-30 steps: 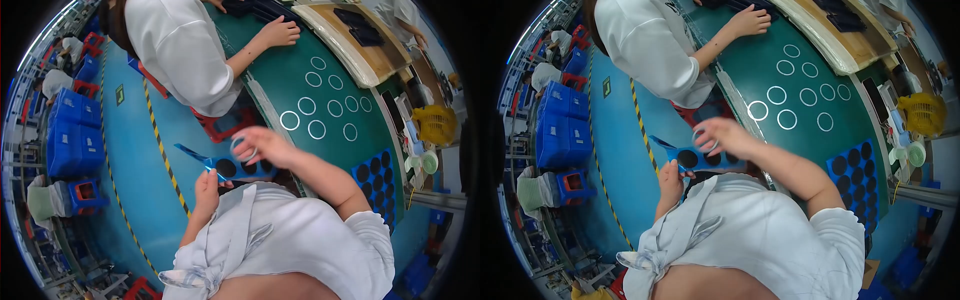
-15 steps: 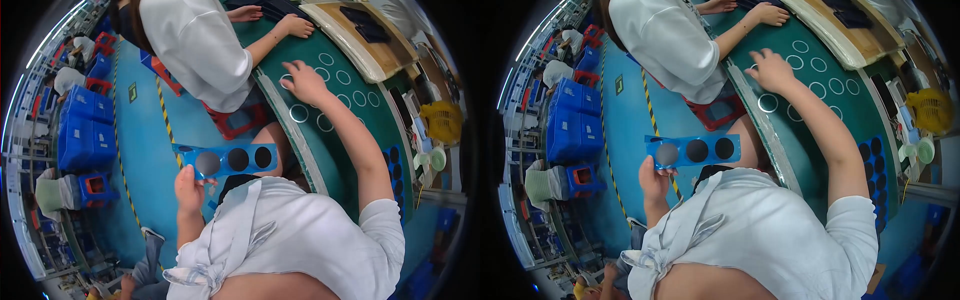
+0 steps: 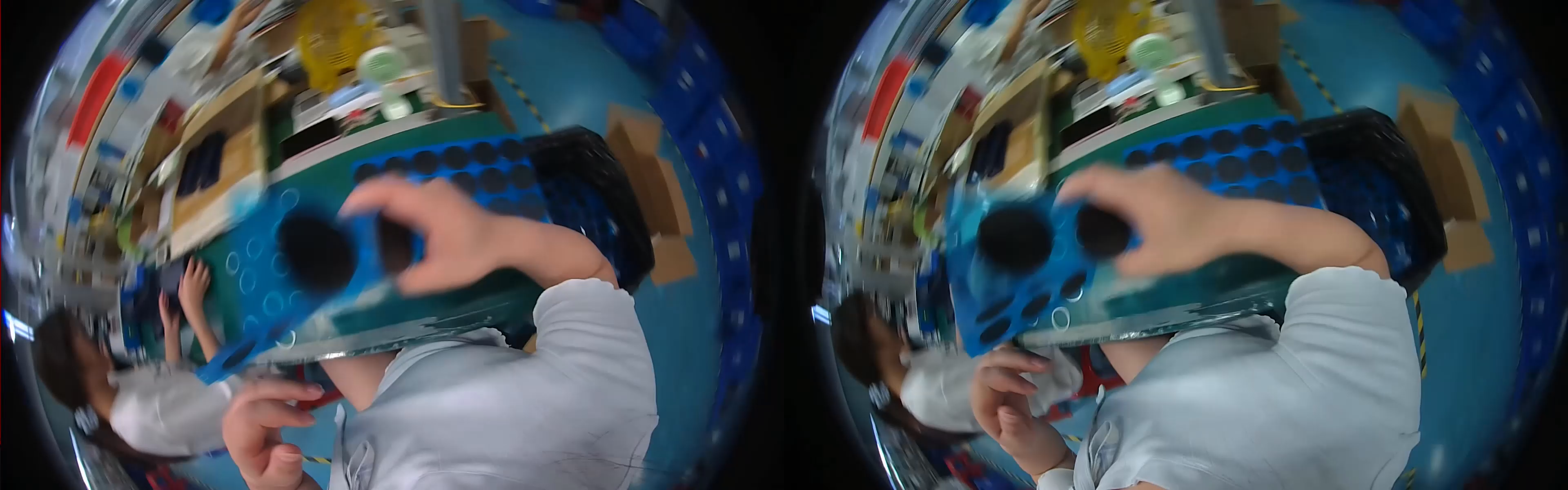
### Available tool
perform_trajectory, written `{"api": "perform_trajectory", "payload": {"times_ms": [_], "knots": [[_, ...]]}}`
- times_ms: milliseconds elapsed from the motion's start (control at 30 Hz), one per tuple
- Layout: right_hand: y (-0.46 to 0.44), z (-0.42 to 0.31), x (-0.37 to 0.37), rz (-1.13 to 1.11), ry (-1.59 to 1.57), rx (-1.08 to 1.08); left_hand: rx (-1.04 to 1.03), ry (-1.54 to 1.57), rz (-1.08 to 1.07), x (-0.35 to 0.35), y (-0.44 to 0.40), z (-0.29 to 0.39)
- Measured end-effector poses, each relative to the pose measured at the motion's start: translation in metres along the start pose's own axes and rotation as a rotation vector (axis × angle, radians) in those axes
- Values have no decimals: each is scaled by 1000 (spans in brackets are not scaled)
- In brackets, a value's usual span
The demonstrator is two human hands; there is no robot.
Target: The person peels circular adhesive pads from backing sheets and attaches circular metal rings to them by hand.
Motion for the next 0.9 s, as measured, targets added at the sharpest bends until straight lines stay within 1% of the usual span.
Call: {"api": "perform_trajectory", "payload": {"times_ms": [33, 67, 100, 133, 167, 200, 267, 300, 367, 400, 433, 467, 500, 533, 567, 633, 667, 700, 733, 767, 800, 833, 900], "knots": [[30, -3, 33, 243, 110, -88, -70, -25, -70, -7, -4, -3], [63, 2, 57, 588, -87, -249, -74, 22, -148, -15, -10, -6], [93, 0, 87, 752, -166, -98, -70, 59, -221, -23, -15, -9], [135, 3, 112, 974, -168, -151, -92, 82, -272, -29, -17, -18], [173, 3, 130, 1153, -278, -104, -107, 102, -317, -36, -19, -31], [217, 7, 147, 1299, -335, -133, -124, 108, -345, -43, -20, -40], [299, 17, 159, 1582, -414, -187, 81, 268, -299, -51, -20, -60], [338, 28, 159, 1724, -438, -208, 79, 267, -308, -59, -21, -72], [403, 58, 148, 1905, -477, -226, 207, 367, -375, -75, -19, -100], [450, 86, 141, 2002, -480, -366, 212, 357, -374, -82, -17, -110], [481, 106, 136, 2092, -477, -509, 292, 420, -404, -93, -14, -118], [481, 108, 129, 2125, -471, -593, 372, 489, -432, -104, -11, -127], [481, 110, 118, 2155, -465, -684, 379, 488, -427, -112, -9, -134], [471, 107, 111, 2211, -360, -794, 397, 503, -413, -118, -5, -141], [475, 111, 106, 2284, -311, -943, 418, 515, -391, -123, 0, -149], [545, 152, 105, 2077, -46, -1257, 460, 497, -335, -132, 10, -164], [539, 147, 111, 1913, 312, -1527, 399, 295, -327, -136, 12, -168], [527, 145, 118, 1683, 679, -1746, 351, 88, -320, -136, 15, -170], [521, 158, 131, 1799, 622, -1342, 257, -15, -256, -137, 13, -166], [507, 168, 144, 1870, 538, -939, 165, -118, -195, -139, 9, -162], [454, 158, 153, 1722, 501, -758, 167, -183, -186, -142, 9, -164], [375, 131, 157, 1575, 455, -581, 168, -247, -181, -145, 8, -166], [256, 101, 147, 1217, 351, -469, 172, -327, -105, -156, 5, -169]]}}
Point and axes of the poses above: each hand's wrist, its own y-axis away from the middle knuckle, its own x-axis out of the back of the hand, z = x × y, the point moved 2 cm from there along -y, towards the middle knuckle, and after that the axes turned 12 degrees about -y, right-handed, at the moved point
